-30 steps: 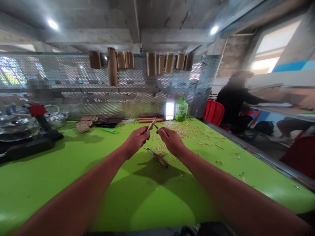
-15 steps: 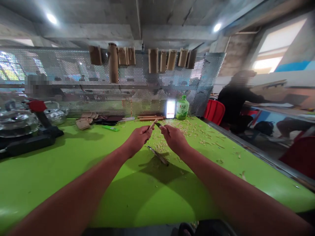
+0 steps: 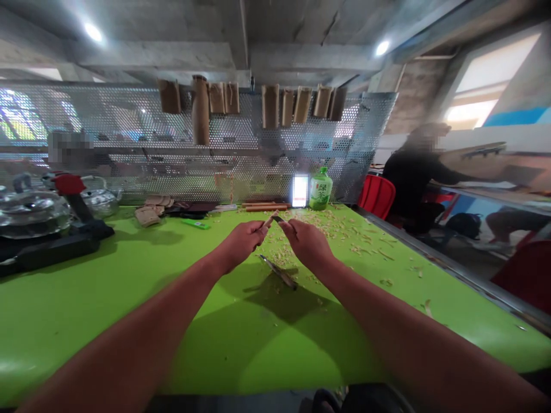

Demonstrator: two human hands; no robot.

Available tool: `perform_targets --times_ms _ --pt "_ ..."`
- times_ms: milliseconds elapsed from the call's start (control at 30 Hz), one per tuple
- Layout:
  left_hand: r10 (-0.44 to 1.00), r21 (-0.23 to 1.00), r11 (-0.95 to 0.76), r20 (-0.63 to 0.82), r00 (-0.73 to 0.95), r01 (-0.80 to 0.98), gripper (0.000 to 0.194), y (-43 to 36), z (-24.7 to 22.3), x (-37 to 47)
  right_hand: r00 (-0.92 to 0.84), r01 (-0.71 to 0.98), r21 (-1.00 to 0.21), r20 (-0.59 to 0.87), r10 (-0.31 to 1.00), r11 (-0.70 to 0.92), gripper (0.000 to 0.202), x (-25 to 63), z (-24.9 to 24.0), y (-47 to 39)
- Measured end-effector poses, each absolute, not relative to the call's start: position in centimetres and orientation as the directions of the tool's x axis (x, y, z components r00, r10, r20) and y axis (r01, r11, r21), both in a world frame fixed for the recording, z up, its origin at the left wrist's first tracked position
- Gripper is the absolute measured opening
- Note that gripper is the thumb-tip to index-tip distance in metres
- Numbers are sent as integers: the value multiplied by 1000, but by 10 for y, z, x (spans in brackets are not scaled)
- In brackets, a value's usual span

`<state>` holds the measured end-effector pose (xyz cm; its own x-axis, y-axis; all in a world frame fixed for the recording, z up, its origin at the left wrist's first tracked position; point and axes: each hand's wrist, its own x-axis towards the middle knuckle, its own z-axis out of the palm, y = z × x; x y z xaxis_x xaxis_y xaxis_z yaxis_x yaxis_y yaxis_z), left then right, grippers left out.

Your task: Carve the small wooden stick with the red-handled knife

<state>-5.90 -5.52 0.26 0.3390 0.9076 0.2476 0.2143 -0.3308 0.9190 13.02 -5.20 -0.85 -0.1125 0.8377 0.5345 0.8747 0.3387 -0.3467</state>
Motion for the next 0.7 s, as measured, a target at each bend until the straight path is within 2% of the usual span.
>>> perform_targets --times_ms 133,333,567,700 --pt "907 915 -328 236 348 234 23 -60 5 -57 -107 941 -208 567 817 268 62 130 -4 -59" --pt "924 940 -268 190 332 208 23 -60 5 -54 -116 971 -101 600 791 219 60 128 -2 -63" --pt "957 981 -102 51 286 165 19 -70 14 -47 -125 979 -51 612 781 197 62 128 -1 -62" --pt "964 963 -150 92 248 226 24 -66 7 -47 -139 974 -68 578 804 216 61 127 -5 -58"
